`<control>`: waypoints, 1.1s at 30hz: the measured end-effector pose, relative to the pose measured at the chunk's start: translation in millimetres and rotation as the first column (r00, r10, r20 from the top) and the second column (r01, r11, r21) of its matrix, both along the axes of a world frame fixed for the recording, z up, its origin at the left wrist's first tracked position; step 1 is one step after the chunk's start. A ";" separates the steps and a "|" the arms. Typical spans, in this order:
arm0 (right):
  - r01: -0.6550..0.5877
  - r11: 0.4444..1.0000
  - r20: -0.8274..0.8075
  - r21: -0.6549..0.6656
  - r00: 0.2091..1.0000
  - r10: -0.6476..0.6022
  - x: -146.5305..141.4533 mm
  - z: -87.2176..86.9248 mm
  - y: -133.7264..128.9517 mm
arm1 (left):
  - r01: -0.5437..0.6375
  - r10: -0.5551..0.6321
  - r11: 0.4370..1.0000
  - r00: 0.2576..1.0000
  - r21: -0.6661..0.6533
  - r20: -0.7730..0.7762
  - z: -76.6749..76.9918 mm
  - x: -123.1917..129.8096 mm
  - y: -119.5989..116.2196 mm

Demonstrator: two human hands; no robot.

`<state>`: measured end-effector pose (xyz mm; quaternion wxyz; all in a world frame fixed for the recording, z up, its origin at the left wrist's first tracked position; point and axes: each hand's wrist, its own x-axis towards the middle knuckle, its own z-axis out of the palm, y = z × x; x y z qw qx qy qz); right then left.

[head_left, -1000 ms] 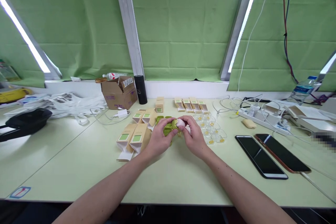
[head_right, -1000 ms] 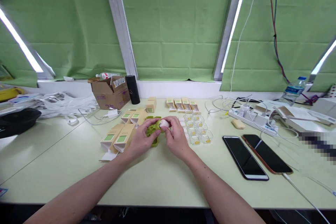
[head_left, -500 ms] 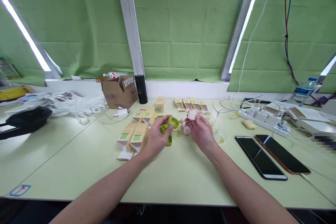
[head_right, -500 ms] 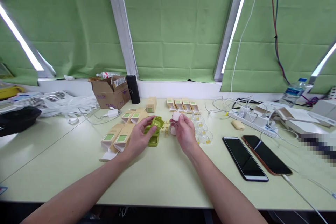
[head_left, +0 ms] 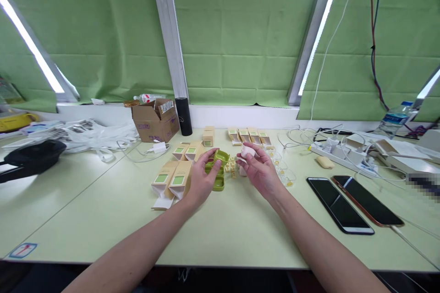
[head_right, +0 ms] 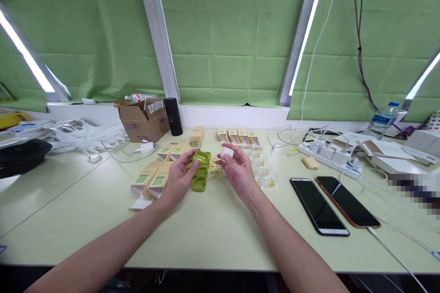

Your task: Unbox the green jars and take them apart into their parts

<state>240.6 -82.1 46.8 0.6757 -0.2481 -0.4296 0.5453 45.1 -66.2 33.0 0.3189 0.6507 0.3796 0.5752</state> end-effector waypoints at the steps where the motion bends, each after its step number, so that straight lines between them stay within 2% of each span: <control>1: 0.028 1.000 0.060 0.005 0.998 -0.028 0.1 0.0 -0.3 | 0.001 -0.001 1.000 1.000 -0.004 -0.001 0.2 -0.1 -0.1; 6: 0.221 0.965 0.323 0.142 0.911 -0.256 0.8 -0.5 -0.9 | -0.010 0.010 1.000 1.000 0.003 -0.001 -0.6 -1.4 1.3; 9: 0.260 0.938 0.421 0.229 0.842 -0.337 6.9 2.4 -0.8 | -0.017 0.017 1.000 1.000 0.006 -0.004 0.1 -1.4 0.9; 11: 0.273 0.921 0.519 0.280 0.763 -0.384 15.5 5.1 -0.6 | -0.021 0.021 1.000 1.000 0.010 -0.001 1.1 -0.9 -0.1; 12: 0.275 0.910 0.581 0.310 0.703 -0.410 20.8 5.9 -0.6 | -0.022 0.022 1.000 1.000 0.012 0.000 1.5 -0.6 -0.7; 14: 0.247 0.881 0.707 0.404 0.527 -0.472 31.4 4.8 -1.2 | -0.024 0.024 1.000 1.000 0.014 0.002 1.9 0.0 -1.7; 17: 0.105 0.833 0.789 0.543 0.275 -0.549 42.0 -4.4 -4.4 | -0.029 0.029 1.000 1.000 0.012 -0.009 1.1 0.7 -2.1; 19: 0.020 0.812 0.801 0.584 0.149 -0.580 43.4 -13.1 -7.9 | -0.030 0.030 0.999 0.999 0.016 -0.013 0.0 1.1 -1.7; 22: -0.042 0.802 0.802 0.596 0.010 -0.597 39.8 -22.6 -12.7 | -0.031 0.031 0.999 0.999 0.028 -0.011 -1.4 1.2 -0.7; 26: -0.087 0.797 0.792 0.597 -0.089 -0.604 34.9 -26.0 -14.9 | -0.041 0.042 0.998 0.999 0.043 -0.023 -2.3 0.8 0.4; 33: -0.106 0.801 0.787 0.590 -0.145 -0.599 35.2 -29.1 -12.6 | -0.022 0.023 0.999 1.000 0.040 -0.020 -1.6 1.3 -1.3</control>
